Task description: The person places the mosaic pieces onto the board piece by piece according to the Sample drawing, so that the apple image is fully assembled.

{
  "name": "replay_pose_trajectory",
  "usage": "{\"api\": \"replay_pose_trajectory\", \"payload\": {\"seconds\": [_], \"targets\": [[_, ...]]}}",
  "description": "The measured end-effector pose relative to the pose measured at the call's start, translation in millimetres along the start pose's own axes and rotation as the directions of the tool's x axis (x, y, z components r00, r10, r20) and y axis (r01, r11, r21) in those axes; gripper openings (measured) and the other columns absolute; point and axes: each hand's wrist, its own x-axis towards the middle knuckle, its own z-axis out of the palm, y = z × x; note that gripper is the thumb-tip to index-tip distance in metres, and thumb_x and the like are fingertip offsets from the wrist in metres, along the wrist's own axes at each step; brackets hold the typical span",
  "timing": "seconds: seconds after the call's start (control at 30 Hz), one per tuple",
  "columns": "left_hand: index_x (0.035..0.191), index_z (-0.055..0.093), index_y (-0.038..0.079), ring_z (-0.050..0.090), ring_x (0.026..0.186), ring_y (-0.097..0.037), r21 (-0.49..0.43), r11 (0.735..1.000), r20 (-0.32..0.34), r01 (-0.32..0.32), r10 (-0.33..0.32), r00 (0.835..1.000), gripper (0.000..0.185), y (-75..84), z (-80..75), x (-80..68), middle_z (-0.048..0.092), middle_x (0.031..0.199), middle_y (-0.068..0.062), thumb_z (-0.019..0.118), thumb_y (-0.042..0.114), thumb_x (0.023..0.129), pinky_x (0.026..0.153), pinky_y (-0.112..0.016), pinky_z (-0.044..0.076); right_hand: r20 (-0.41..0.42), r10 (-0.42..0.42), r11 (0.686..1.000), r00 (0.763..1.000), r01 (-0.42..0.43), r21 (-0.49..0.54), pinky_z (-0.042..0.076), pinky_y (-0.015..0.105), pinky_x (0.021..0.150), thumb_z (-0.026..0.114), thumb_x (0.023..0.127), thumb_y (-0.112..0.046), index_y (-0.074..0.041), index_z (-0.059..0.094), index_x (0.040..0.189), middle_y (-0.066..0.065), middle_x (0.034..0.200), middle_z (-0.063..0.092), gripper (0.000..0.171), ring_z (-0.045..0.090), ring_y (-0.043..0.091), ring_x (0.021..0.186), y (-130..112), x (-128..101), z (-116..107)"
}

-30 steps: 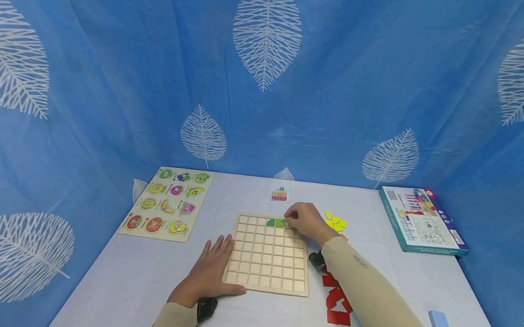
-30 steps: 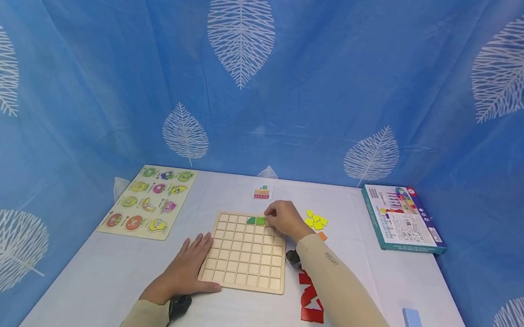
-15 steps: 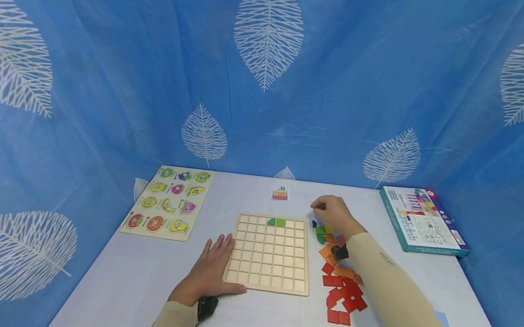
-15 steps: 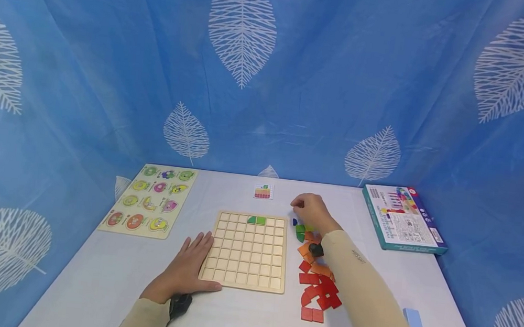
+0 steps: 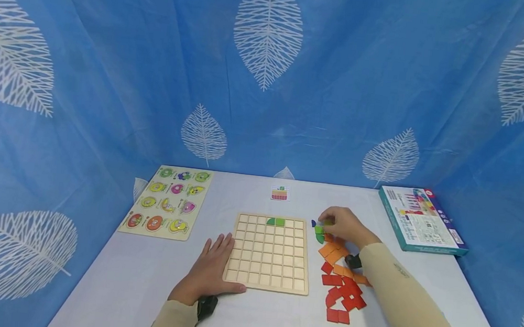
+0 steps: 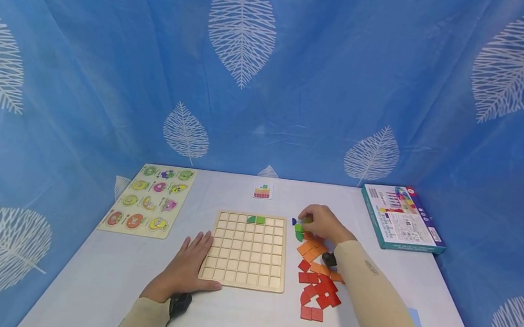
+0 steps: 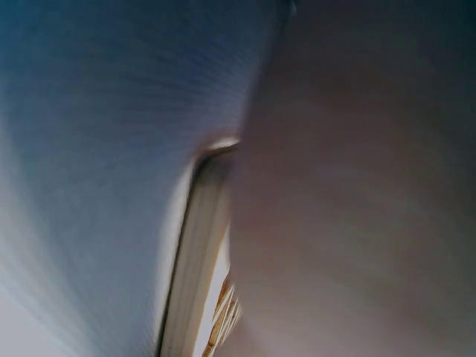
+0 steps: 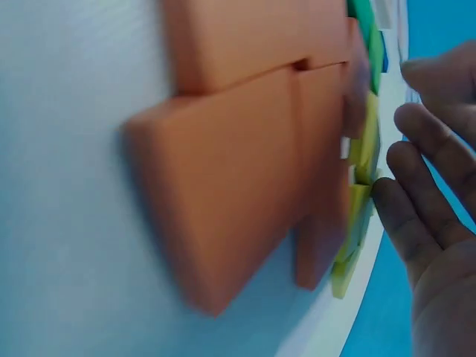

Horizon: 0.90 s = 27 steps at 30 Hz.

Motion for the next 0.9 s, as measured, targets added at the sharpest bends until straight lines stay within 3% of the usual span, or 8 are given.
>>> {"api": "replay_pose_trajectory", "payload": {"seconds": [0.13,0.3,0.5,0.9], "targets": [[0.165,0.024,-0.001,0.012,0.159,-0.034,0.006,1.0,0.005,0.014,-0.014,1.0,0.137,-0.8,1.1,1.0,0.02,0.172,-0.015,0.074,0.085,0.071,0.125,-0.056,0.005,0.026,-0.051,0.998,0.998,0.052,-0.026,0.061,0.035,0.076,0.08,0.089,-0.005,-0.009,0.078,0.109,0.005,0.108,0.07,0.021,0.062,0.024,0.09,1.5,-2.6,2.7],[0.165,0.026,-0.002,0.014,0.158,-0.036,-0.002,1.0,-0.003,0.007,-0.007,1.0,0.137,0.0,2.0,1.2,0.022,0.172,-0.016,0.074,0.084,0.071,0.125,-0.058,0.006,0.034,-0.101,0.993,0.994,0.102,-0.061,0.058,0.043,0.09,0.081,0.087,-0.002,-0.012,0.08,0.102,0.004,0.11,0.069,0.018,0.059,0.025,0.098,0.4,-6.1,3.6],[0.165,0.025,-0.002,0.013,0.158,-0.035,0.005,1.0,-0.002,0.008,-0.008,1.0,0.137,0.1,1.7,0.4,0.022,0.172,-0.016,0.074,0.085,0.07,0.125,-0.057,0.006,0.037,-0.162,0.982,0.986,0.165,-0.096,0.057,0.049,0.093,0.082,0.084,0.001,-0.012,0.082,0.096,0.003,0.107,0.071,0.017,0.061,0.027,0.1,-1.1,-6.3,4.7],[0.165,0.026,-0.001,0.015,0.158,-0.036,0.007,1.0,-0.009,0.003,-0.002,1.0,0.136,1.3,0.4,-0.5,0.023,0.171,-0.016,0.074,0.084,0.071,0.125,-0.058,0.007,0.005,-0.149,0.972,0.989,0.147,-0.183,0.056,0.049,0.098,0.084,0.087,-0.002,-0.012,0.083,0.098,-0.001,0.101,0.071,0.015,0.062,0.024,0.099,-3.5,-3.7,10.4]]}}
